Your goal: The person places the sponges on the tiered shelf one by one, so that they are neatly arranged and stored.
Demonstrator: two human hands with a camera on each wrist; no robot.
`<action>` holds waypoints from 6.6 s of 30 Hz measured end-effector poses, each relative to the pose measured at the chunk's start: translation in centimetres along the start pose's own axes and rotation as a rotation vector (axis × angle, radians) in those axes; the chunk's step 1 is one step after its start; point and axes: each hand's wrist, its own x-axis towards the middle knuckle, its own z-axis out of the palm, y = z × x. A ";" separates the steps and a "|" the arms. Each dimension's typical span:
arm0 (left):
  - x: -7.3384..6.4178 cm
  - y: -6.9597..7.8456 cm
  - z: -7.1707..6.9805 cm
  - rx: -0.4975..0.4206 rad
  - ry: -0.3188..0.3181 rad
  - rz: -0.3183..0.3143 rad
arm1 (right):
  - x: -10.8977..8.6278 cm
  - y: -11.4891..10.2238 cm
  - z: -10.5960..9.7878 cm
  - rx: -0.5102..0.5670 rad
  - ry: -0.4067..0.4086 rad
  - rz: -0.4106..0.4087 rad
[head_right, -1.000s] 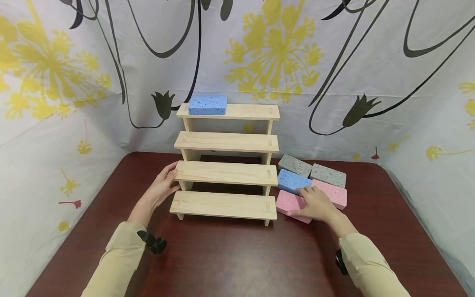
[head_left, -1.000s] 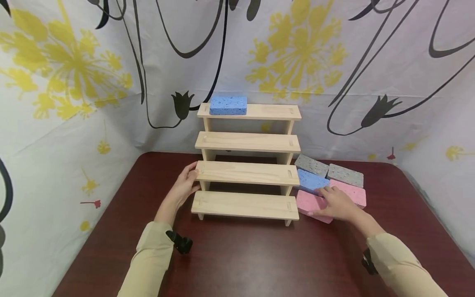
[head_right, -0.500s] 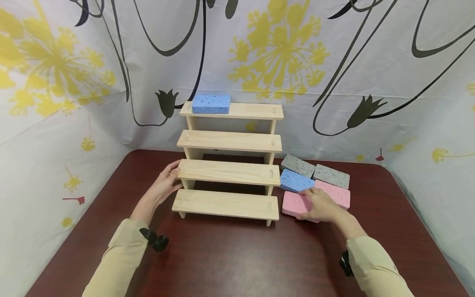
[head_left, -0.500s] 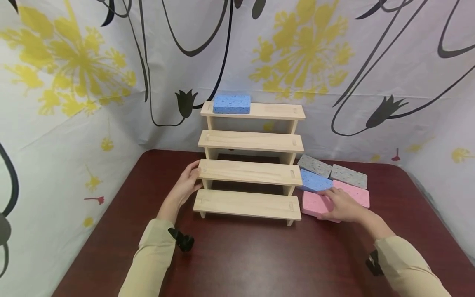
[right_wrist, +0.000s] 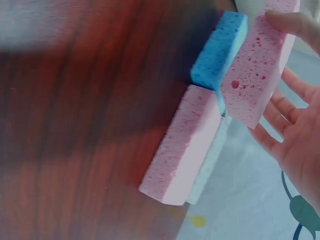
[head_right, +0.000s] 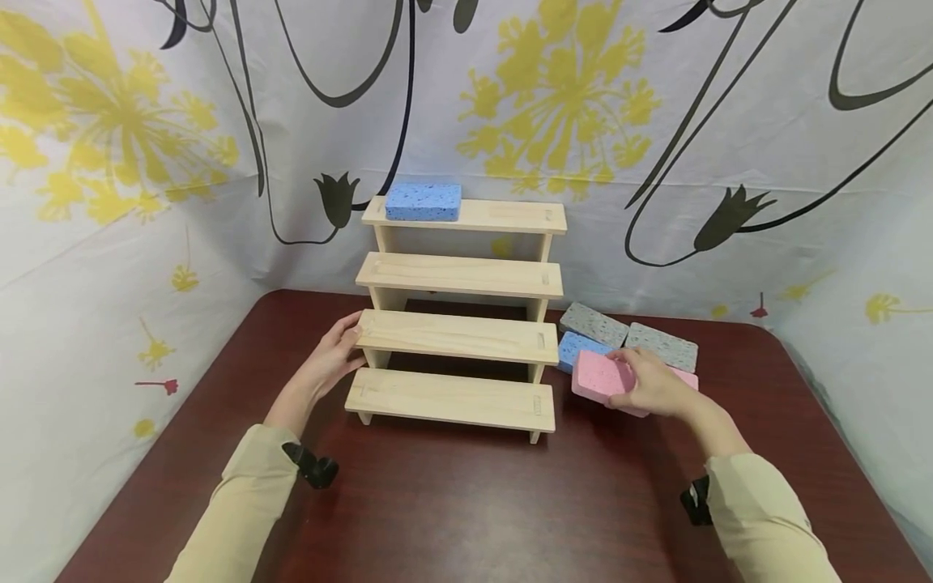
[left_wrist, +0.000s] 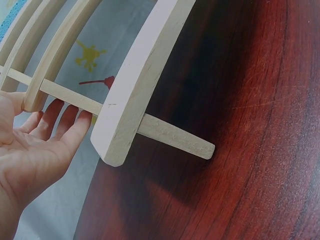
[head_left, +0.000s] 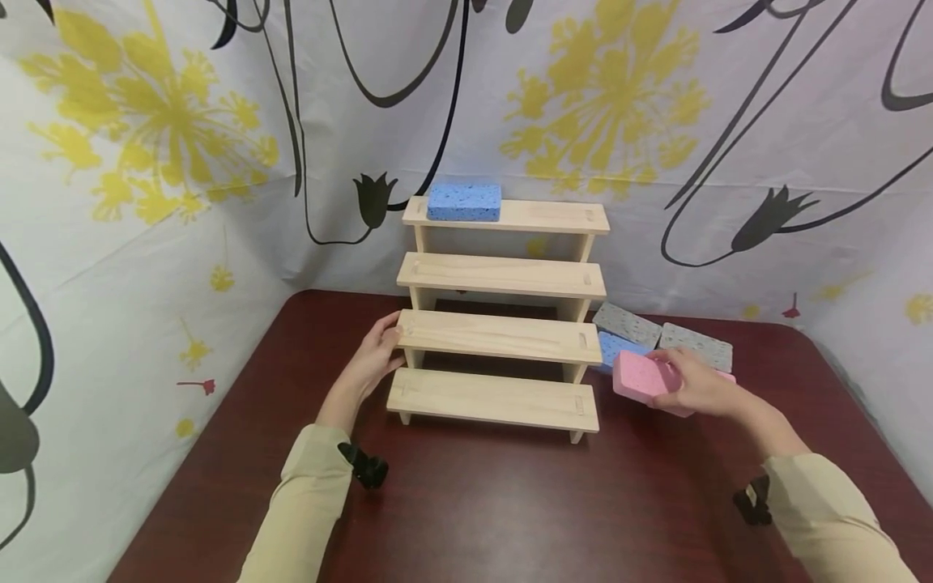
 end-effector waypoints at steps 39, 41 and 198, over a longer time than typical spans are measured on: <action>0.4 0.0 0.1 0.006 -0.023 0.016 | 7.4 -8.1 -8.9 -0.042 0.503 -0.181; 0.4 0.0 0.1 0.009 -0.026 0.017 | 7.8 -8.5 -9.2 -0.062 0.521 -0.183; 0.5 1.3 -0.1 0.048 -0.017 -0.050 | -0.3 5.2 -1.9 -0.083 0.093 0.210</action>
